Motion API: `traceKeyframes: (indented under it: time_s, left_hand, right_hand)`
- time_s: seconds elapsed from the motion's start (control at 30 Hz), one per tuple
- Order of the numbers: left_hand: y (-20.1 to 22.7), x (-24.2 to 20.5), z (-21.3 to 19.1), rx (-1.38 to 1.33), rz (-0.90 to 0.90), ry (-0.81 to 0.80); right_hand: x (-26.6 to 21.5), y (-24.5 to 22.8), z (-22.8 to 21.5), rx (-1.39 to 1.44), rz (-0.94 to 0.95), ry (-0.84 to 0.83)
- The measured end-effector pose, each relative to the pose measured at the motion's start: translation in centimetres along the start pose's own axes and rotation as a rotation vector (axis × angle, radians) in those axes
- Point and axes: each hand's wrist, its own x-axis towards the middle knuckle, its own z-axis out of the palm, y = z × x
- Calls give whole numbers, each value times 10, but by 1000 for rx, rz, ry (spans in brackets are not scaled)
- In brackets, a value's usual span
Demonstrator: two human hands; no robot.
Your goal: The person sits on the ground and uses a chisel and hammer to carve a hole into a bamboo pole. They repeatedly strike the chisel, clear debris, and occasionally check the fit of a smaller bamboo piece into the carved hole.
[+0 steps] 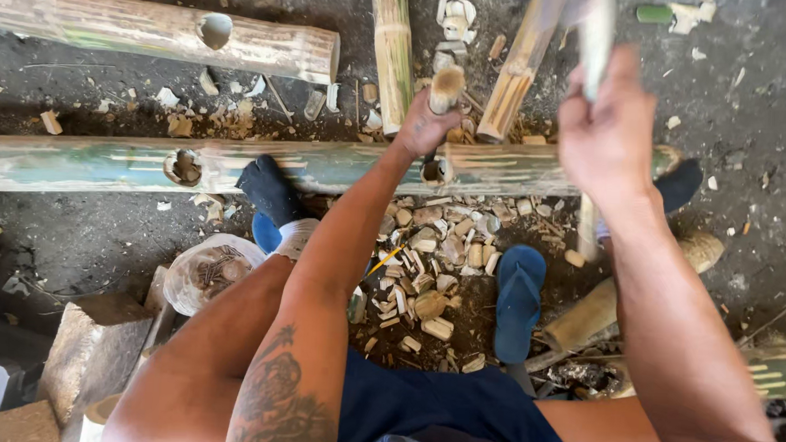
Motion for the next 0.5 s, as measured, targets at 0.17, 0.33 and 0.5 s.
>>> traceKeyframes:
  time_s: [0.17, 0.33, 0.5]
  left_hand:
    - [-6, -10, 11, 57, 60, -14]
    - [8, -12, 24, 415, 115, -62]
    - [2, -12, 11, 154, -90, -61]
  right_hand:
    - [-28, 20, 84, 216, 9, -66]
    - [-65, 42, 66, -339, -2, -192]
    - [-67, 7, 42, -28, 199, -24]
